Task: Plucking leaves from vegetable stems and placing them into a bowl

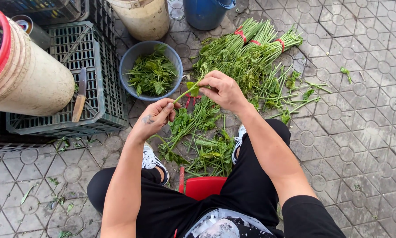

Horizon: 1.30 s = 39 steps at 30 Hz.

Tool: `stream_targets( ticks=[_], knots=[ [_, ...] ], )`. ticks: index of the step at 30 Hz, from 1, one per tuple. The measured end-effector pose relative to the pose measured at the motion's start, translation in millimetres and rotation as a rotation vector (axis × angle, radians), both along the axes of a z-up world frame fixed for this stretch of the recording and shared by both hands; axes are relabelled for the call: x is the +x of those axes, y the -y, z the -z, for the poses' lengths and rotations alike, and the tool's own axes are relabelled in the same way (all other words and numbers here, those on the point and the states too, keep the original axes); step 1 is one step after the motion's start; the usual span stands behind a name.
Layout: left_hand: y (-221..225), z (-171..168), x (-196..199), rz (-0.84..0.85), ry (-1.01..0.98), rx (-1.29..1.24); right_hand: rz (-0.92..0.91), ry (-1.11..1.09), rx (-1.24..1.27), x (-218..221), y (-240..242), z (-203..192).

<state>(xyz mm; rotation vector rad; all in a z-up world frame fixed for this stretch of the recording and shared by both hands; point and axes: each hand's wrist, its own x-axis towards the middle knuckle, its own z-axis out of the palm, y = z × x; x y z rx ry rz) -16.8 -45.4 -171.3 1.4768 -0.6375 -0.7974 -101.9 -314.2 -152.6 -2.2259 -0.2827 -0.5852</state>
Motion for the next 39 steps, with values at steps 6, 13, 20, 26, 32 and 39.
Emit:
stream_targets(
  ticks=[6, 13, 20, 26, 32, 39],
  knots=[
    [-1, -3, -3, -0.008, 0.148, 0.12, 0.031, -0.069, -0.054, 1, -3, 10],
    [8, 0, -2, -0.079, 0.455, 0.277, -0.008, -0.321, 0.089, -4, -4, -5],
    [7, 4, 7, -0.158, 0.662, 0.214, -0.111, -0.778, 0.487, -6, 6, 10],
    [1, -4, 6, -0.167, 0.706, 0.198, -0.136, -0.836, 0.563, -10, 4, -3],
    [-2, -8, 3, -0.154, 0.756, 0.213, -0.1, -0.811, 0.598, -9, 3, 14],
    [8, 7, -2, -0.154, 0.626, 0.264, -0.036, -0.512, 0.868, -4, -9, 11]
  ],
)
